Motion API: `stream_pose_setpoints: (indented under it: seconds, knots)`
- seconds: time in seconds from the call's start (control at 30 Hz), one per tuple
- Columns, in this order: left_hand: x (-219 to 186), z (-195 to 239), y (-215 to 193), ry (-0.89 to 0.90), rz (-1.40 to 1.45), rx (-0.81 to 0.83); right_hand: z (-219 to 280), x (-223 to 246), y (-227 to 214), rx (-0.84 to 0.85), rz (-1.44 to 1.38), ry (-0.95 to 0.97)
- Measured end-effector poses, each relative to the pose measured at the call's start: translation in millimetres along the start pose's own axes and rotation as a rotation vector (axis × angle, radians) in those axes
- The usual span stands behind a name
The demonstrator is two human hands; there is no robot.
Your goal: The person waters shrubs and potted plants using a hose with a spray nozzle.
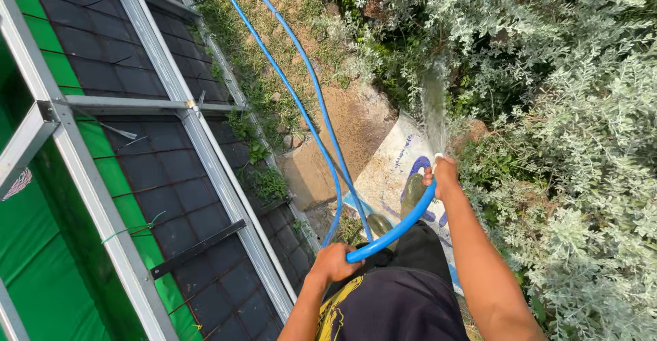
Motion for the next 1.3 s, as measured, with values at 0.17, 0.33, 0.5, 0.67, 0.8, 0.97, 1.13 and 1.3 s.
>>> stream_pose_setpoints:
  seconds: [0.17,0.33,0.5,0.67,0.8,0.97,1.13,1.3]
  knots:
    - [-13.4,-7.9,-10.5,-0.011,-0.012,0.03,-7.7,3.1,-1.9,-0.013,-0.061,0.032]
    - [-23.0,-10.9,-18.1,0.005,-0.058,0.08,2.8,8.8,-11.0,-0.011,-0.158,0.013]
    - [-33.7,-26.4,-27.5,0.016,-0.17,0.061,34.4,37.8,-25.2,-0.104,-0.315,-0.083]
    - [-42.9,-37.8,-43.0,0.073,-0.196,0.078,64.7,67.7,-32.7,-0.117,-0.27,-0.242]
    - [-49.5,-43.8,-55.1,0.152,-0.146,0.054,72.4,87.9,-28.6,-0.125,-0.26,-0.28]
    - [-50.8,-49.8,-77.0,0.208,-0.167,0.103,74.5,105.7,-17.7,-0.12,-0.324,-0.278]
    - [-58.1,-60.0,-111.2,0.252,-0.205,0.129,73.7,119.2,-1.6,-0.149,-0.299,-0.263]
    - [-65.0,-70.9,-141.8,0.266,-0.173,0.118,76.0,138.6,20.2,-0.198,-0.291,-0.297]
Point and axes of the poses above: each hand's wrist, its own z-axis away from the middle knuckle, its own y-axis out of the palm, x = y × z, the point moved 2 cm from there along -z, towards the middle knuckle, and after that the axes turned 3 degrees about z, right-handed, at the moved point
